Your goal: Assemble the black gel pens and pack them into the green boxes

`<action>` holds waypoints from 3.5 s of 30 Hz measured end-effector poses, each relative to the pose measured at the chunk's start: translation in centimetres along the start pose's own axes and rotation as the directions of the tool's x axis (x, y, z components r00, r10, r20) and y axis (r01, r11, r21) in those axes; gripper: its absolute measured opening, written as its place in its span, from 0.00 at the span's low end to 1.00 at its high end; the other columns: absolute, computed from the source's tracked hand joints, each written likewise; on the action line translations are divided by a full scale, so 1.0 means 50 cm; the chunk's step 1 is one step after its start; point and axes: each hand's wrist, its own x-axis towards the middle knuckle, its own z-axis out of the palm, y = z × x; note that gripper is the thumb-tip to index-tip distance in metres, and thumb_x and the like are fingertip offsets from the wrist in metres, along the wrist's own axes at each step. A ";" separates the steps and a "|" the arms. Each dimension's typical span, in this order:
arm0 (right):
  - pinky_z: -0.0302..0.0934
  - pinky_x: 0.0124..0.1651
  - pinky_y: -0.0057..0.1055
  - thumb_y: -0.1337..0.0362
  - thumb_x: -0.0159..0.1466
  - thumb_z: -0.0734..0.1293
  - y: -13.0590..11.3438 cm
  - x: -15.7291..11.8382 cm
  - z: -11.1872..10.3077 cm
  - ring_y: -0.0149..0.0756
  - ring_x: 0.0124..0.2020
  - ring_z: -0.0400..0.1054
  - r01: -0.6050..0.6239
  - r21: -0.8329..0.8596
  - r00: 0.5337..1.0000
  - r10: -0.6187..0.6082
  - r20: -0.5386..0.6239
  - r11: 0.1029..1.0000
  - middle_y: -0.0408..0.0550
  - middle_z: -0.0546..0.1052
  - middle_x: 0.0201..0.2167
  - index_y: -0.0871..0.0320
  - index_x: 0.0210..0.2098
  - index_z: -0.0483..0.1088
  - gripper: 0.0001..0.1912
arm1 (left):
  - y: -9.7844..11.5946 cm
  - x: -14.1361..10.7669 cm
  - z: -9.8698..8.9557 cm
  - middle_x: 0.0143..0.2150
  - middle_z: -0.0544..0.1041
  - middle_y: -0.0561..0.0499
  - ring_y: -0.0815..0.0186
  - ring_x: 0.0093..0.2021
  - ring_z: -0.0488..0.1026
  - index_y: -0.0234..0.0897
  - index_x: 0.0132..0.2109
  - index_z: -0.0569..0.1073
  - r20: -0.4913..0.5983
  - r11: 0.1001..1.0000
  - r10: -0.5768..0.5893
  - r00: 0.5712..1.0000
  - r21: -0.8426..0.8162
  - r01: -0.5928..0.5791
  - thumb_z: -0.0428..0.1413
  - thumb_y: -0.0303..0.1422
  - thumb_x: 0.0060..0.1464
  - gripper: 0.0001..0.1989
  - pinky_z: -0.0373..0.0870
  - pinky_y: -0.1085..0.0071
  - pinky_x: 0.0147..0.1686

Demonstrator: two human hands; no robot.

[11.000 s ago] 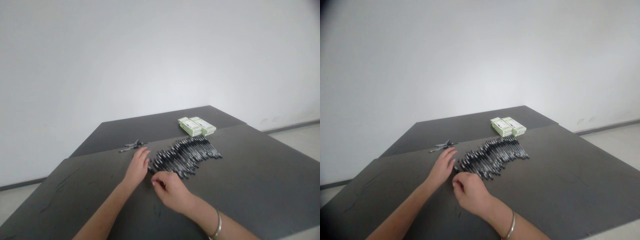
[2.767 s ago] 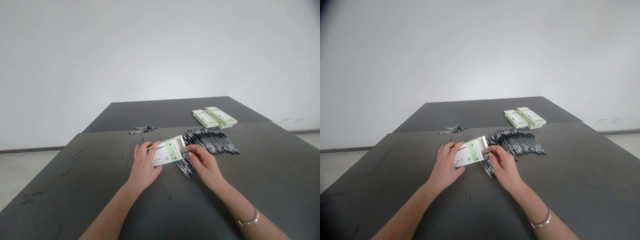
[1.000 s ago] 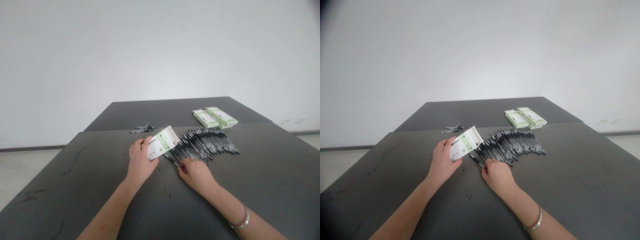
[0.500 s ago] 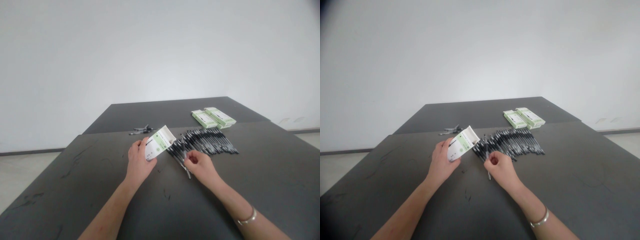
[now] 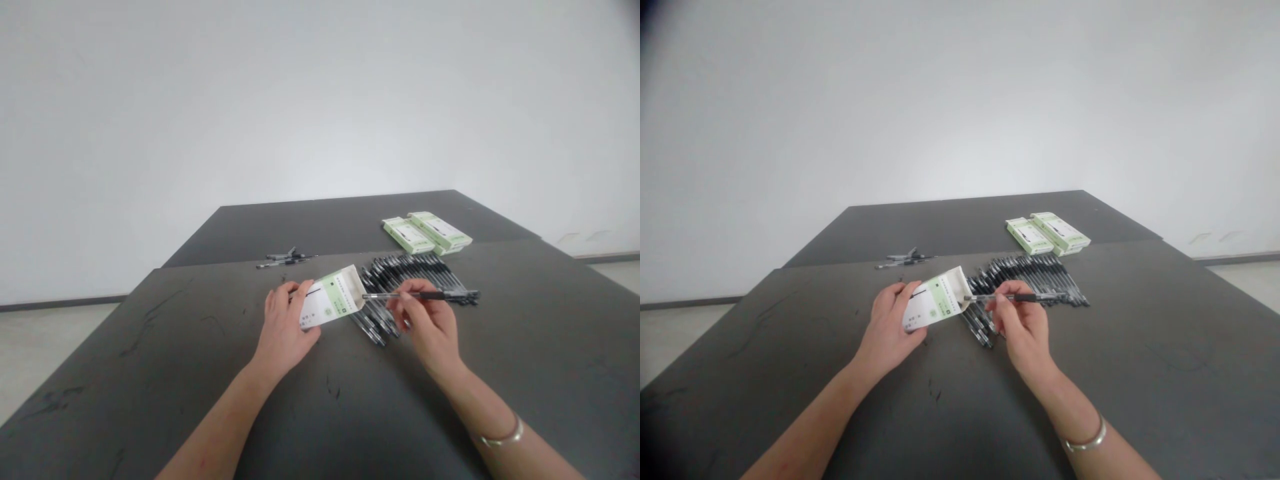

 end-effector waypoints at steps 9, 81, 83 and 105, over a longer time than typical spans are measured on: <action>0.56 0.22 0.26 0.55 0.66 0.63 0.010 0.001 0.002 0.29 0.20 0.62 0.000 -0.120 0.998 0.007 0.063 0.993 0.41 0.71 0.22 0.57 0.39 0.67 0.11 | 0.004 0.001 -0.005 0.55 0.60 0.42 0.51 0.58 0.59 0.42 0.62 0.58 0.025 0.999 0.034 0.999 -0.008 -0.034 0.56 0.27 0.44 0.36 0.55 0.49 0.61; 0.59 0.26 0.25 0.61 0.63 0.67 0.032 0.007 0.003 0.29 0.25 0.62 0.127 -0.230 0.976 -0.080 0.203 0.965 0.41 0.67 0.28 0.56 0.46 0.70 0.12 | 0.006 0.005 -0.005 0.55 0.60 0.42 0.51 0.57 0.60 0.40 0.62 0.58 0.033 0.996 0.087 0.996 -0.011 -0.086 0.56 0.26 0.44 0.36 0.54 0.47 0.61; 0.61 0.28 0.26 0.61 0.63 0.67 0.039 0.008 0.000 0.30 0.27 0.64 0.130 -0.266 0.974 -0.073 0.212 0.955 0.43 0.69 0.29 0.56 0.46 0.69 0.12 | 0.006 0.005 -0.005 0.55 0.60 0.42 0.51 0.57 0.60 0.40 0.62 0.58 0.034 0.996 0.085 0.996 -0.009 -0.085 0.56 0.26 0.43 0.37 0.55 0.47 0.61; 0.64 0.33 0.32 0.62 0.65 0.63 0.019 0.003 0.007 0.34 0.29 0.66 0.346 -0.638 0.935 -0.196 0.296 0.688 0.49 0.70 0.35 0.58 0.47 0.66 0.12 | 0.006 0.002 -0.006 0.55 0.61 0.43 0.50 0.57 0.60 0.42 0.62 0.58 0.011 0.997 0.082 0.997 -0.015 -0.082 0.56 0.25 0.44 0.37 0.54 0.46 0.61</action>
